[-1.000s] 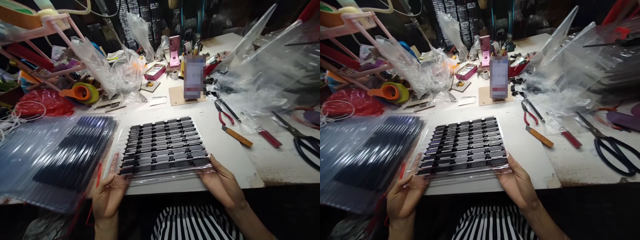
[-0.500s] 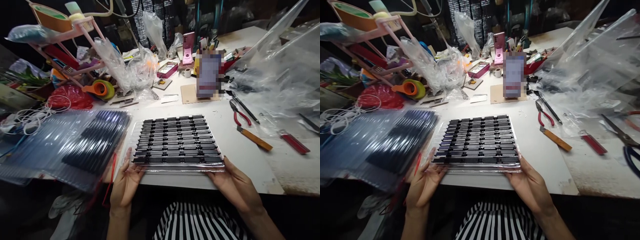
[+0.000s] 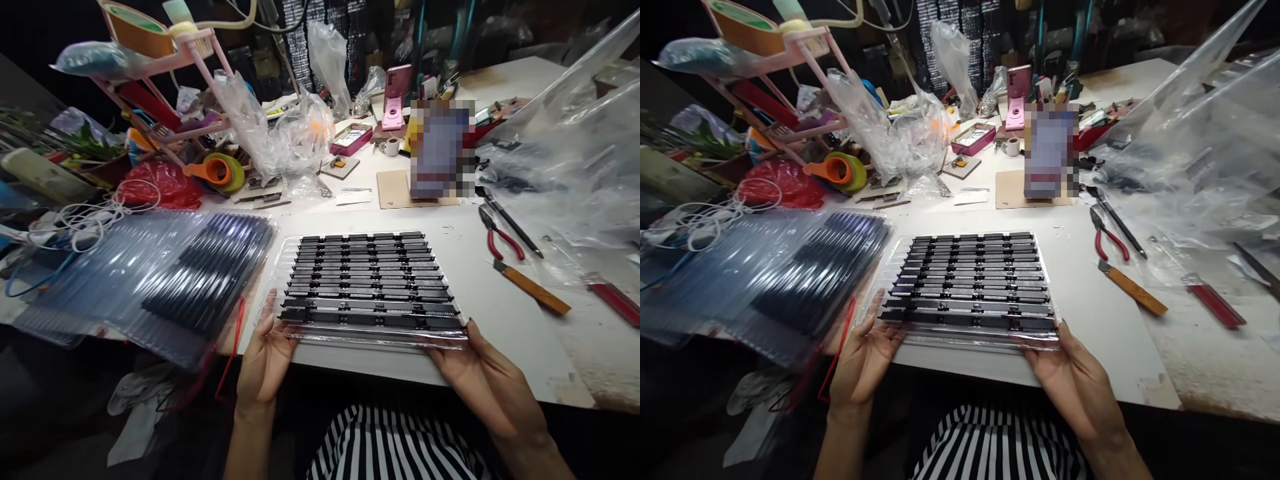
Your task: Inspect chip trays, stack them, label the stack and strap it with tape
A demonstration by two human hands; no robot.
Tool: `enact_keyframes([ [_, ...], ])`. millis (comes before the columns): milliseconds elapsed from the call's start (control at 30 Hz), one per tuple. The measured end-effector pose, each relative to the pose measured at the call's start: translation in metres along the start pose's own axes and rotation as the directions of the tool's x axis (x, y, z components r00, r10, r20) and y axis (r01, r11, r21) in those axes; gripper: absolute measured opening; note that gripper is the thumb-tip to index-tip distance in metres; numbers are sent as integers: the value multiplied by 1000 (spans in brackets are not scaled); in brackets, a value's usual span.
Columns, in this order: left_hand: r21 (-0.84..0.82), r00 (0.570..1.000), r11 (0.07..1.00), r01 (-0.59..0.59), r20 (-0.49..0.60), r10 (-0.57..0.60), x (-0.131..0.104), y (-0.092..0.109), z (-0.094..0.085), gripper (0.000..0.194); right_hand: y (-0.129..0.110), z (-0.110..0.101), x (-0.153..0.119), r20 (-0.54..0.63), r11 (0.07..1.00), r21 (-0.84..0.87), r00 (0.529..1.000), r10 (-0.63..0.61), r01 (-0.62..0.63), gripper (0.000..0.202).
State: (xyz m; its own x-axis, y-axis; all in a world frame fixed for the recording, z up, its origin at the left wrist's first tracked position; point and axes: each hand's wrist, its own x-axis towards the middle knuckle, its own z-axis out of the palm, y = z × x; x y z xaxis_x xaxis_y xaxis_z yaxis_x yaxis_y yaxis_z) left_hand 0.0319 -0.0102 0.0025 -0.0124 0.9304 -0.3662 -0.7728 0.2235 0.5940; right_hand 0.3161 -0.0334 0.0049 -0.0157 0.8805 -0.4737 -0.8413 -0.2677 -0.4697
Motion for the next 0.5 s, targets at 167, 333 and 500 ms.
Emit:
enact_keyframes([
  [167, -2, 999, 1000, -15, -38, 15, -1, -1, 4, 52, 0, 2, -1, -74, 1000, -21, 997, 6, -8, 31],
  [333, -42, 999, 999, -17, -50, 15, -3, -2, 4, 52, 0, -16, 2, -129, 986, -165, 992, -19, -3, 36],
  [500, -102, 999, 995, -20, -27, 17, -4, -3, 3, 54, -2, -57, 17, -135, 970, -245, 990, -36, 2, 41],
])
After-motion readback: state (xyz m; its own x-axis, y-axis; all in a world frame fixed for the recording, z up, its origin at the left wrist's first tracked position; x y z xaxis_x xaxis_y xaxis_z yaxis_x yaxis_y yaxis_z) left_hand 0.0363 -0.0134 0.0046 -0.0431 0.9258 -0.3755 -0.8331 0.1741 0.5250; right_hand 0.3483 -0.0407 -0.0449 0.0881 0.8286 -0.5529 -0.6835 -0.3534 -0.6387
